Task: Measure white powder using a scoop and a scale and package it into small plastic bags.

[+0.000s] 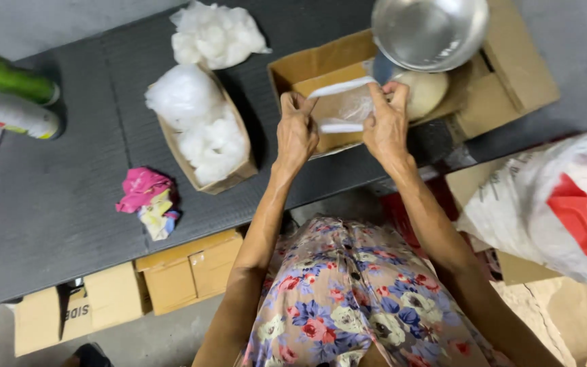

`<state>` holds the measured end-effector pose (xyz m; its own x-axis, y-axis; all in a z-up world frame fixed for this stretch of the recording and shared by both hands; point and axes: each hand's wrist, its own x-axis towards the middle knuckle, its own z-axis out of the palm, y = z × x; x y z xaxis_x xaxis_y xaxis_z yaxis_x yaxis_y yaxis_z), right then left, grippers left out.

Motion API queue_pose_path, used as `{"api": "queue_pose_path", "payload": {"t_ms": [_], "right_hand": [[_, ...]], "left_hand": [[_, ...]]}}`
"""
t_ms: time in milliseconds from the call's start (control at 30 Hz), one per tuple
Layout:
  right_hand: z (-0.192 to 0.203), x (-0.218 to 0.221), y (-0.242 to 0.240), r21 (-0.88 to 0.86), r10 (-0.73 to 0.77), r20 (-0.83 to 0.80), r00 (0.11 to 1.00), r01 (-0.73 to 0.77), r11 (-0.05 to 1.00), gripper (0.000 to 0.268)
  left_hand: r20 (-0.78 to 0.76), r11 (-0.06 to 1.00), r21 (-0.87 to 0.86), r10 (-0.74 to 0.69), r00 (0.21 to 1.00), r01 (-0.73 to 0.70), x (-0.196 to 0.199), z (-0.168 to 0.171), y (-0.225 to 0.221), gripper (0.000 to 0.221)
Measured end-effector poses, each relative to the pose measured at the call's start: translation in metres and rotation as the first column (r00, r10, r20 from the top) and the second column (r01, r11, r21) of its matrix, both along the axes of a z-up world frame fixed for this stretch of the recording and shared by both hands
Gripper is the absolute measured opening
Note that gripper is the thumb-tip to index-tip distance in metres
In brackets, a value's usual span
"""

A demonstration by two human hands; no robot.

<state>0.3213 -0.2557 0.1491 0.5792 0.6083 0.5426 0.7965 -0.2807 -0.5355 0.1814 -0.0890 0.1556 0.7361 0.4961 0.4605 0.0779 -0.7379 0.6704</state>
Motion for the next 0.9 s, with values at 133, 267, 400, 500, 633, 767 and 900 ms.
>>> {"api": "queue_pose_path", "payload": {"t_ms": [133, 267, 400, 500, 633, 767, 900], "right_hand": [[0.021, 0.024, -0.056, 0.082, 0.002, -0.078, 0.997, 0.005, 0.997, 0.062], [0.056, 0.041, -0.093, 0.076, -0.049, -0.133, 0.990, 0.060, 0.995, 0.063], [0.073, 0.064, -0.114, 0.110, -0.072, 0.017, 0.997, 0.069, 0.991, 0.063], [0.077, 0.084, -0.117, 0.148, -0.080, 0.061, 0.995, 0.070, 0.987, 0.063], [0.082, 0.107, -0.109, 0.172, -0.104, 0.057, 0.993, 0.093, 0.981, 0.066], [0.077, 0.128, -0.082, 0.178, -0.177, 0.105, 0.979, 0.156, 0.972, 0.068], [0.070, 0.162, -0.060, 0.165, -0.211, 0.124, 0.969, 0.190, 0.968, 0.066]], "left_hand": [[0.187, 0.995, 0.093, 0.012, 0.982, -0.030, 0.041, 0.012, -0.039, 0.050], [0.206, 0.990, 0.143, -0.026, 0.978, -0.004, 0.074, 0.032, -0.067, 0.053], [0.256, 0.976, 0.213, -0.007, 0.967, -0.050, 0.099, 0.052, -0.092, 0.056], [0.278, 0.964, 0.255, -0.001, 0.961, -0.073, 0.117, 0.064, -0.097, 0.057], [0.247, 0.952, 0.303, -0.030, 0.969, -0.048, 0.146, 0.080, -0.086, 0.056], [0.271, 0.929, 0.368, -0.074, 0.960, -0.032, 0.181, 0.089, -0.057, 0.053], [0.238, 0.924, 0.383, -0.079, 0.968, -0.018, 0.224, 0.079, -0.032, 0.049]]}}
